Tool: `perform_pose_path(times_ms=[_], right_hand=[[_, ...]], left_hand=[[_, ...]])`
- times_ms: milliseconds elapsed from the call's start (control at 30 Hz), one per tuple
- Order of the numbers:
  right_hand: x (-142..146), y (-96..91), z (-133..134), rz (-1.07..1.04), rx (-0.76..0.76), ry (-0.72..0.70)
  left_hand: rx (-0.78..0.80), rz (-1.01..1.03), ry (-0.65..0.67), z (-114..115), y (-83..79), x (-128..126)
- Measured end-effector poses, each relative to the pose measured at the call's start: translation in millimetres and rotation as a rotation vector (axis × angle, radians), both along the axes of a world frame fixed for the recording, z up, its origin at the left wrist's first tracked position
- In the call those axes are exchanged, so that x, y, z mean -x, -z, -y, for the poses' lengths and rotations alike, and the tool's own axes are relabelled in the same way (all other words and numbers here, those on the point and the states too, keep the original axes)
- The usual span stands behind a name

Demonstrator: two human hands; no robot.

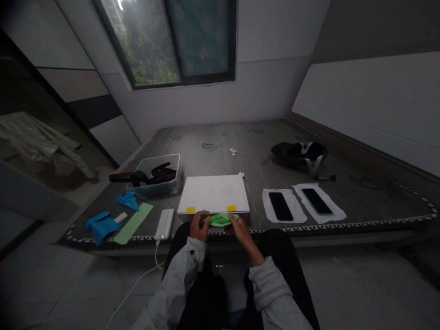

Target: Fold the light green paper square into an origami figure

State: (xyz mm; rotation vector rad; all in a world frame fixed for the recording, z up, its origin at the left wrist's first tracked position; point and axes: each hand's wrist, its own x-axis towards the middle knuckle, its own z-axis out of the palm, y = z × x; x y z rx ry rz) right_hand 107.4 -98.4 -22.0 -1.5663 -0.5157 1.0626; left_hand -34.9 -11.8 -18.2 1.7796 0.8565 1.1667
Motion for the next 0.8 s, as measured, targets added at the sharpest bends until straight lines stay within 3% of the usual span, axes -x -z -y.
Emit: perform_pose_path(times_ms=[167,400,667,800], right_hand=[[-0.9,1.2,-1.6,-0.118,0.014,0.013],[1.9,-3.5,0.3,-0.145,-0.07,0.001],[6.2,-13.6,4.4,-0.062,-0.164,-0.006],[7.9,-19.4,4.6,-0.105,-0.235,-0.014]], left_hand=[[0.126,0.05,0.068,0.1,8.4,-1.9],[0.252,-0.156,0.054,-4.5,24.2,-4.9],[0.378,-0.166,0.05,-11.9,22.5,-2.9],[0.438,-0.07,0.05,-17.0,20.8,-1.7]])
